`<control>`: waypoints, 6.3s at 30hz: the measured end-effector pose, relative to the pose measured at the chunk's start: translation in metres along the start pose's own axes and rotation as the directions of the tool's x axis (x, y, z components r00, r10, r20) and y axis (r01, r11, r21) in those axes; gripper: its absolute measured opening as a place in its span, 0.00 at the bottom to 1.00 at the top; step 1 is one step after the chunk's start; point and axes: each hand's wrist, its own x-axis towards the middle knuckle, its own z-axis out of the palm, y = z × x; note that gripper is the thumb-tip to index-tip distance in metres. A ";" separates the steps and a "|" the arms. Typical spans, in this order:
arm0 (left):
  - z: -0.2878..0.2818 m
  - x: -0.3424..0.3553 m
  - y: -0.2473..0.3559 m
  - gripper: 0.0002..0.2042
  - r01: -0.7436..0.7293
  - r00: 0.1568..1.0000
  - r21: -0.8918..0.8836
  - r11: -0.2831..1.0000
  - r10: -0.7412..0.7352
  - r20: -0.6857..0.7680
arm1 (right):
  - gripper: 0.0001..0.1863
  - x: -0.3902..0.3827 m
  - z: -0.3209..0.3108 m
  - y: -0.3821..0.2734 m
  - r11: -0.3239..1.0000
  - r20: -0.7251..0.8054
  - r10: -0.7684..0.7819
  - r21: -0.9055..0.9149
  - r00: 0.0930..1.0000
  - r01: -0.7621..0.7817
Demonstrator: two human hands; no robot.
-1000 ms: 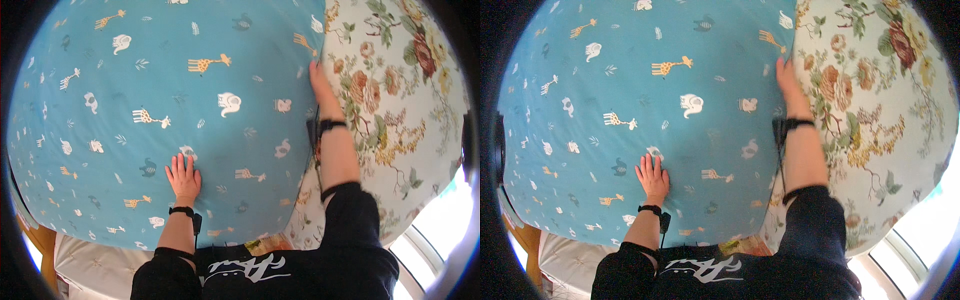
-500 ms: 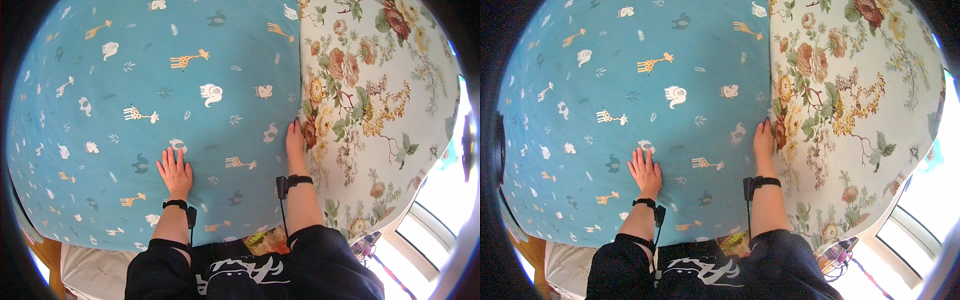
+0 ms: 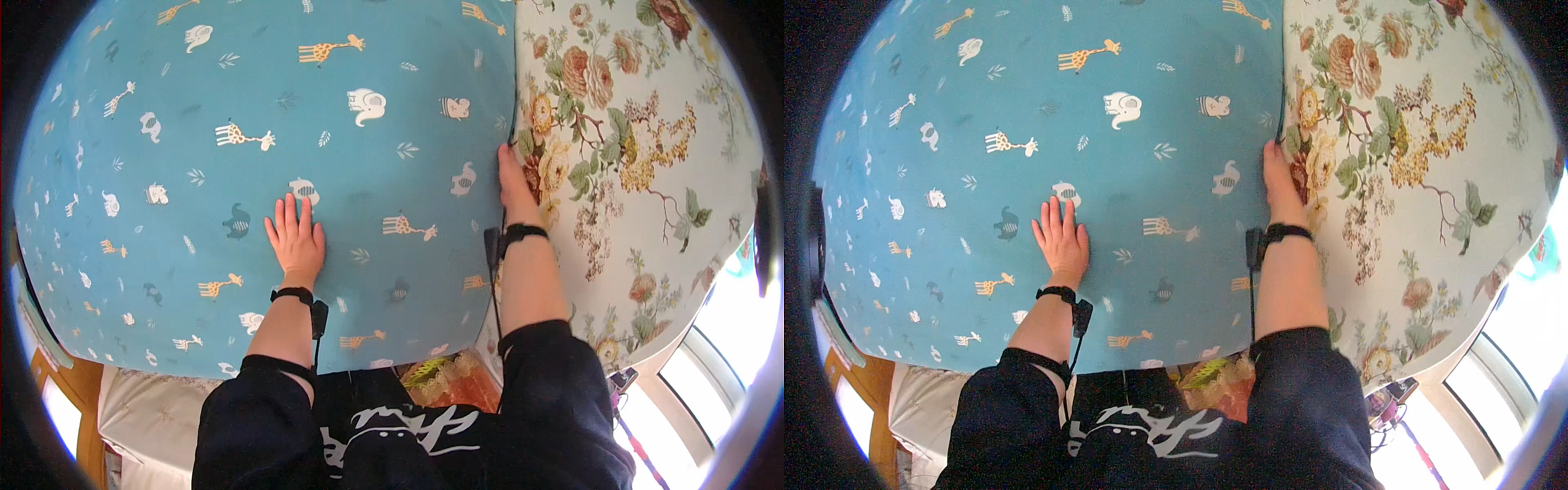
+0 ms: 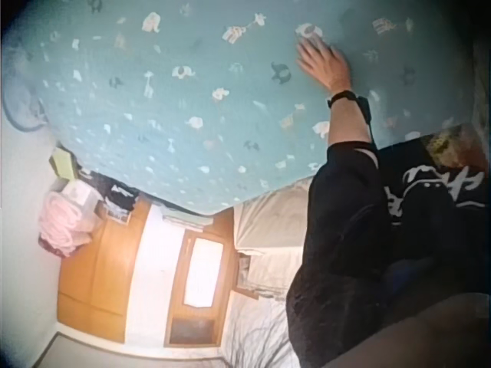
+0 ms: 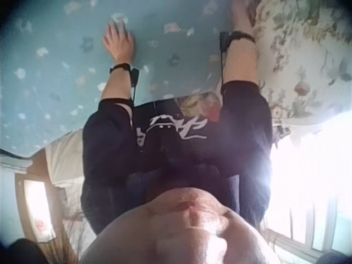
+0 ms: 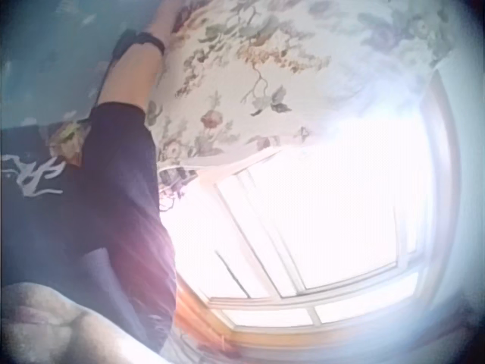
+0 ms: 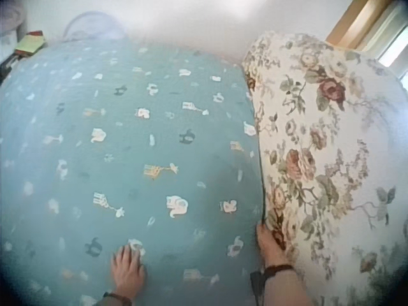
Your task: The person tidies a bedroom by moving a fan, organizing pillows, smoothing out the bedsheets, and placing books on the bed.
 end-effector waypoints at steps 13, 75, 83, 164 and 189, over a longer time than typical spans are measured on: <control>-0.005 -0.004 0.007 0.34 -0.029 0.995 -0.023 0.999 0.026 -0.100 | 0.40 -0.116 0.006 0.055 0.971 -0.189 0.177 -0.127 0.966 -0.203; 0.013 -0.014 0.025 0.33 -0.053 0.989 0.031 0.998 0.057 -0.139 | 0.08 -0.190 0.098 0.029 0.830 -0.319 -0.342 -0.543 0.884 0.126; 0.012 -0.019 0.012 0.33 -0.011 0.989 0.069 0.998 0.022 -0.150 | 0.14 -0.446 0.049 0.194 0.956 -0.316 -0.008 -0.282 0.949 -0.086; -0.094 0.175 0.030 0.31 -0.446 0.888 0.001 0.895 0.443 -0.126 | 0.35 -0.113 0.143 -0.099 0.384 0.006 -0.764 -0.800 0.645 0.462; -0.142 0.195 -0.057 0.30 0.241 0.970 0.168 0.956 -0.232 -0.074 | 0.40 0.042 0.082 -0.252 0.387 -0.116 -0.560 -0.912 0.821 0.135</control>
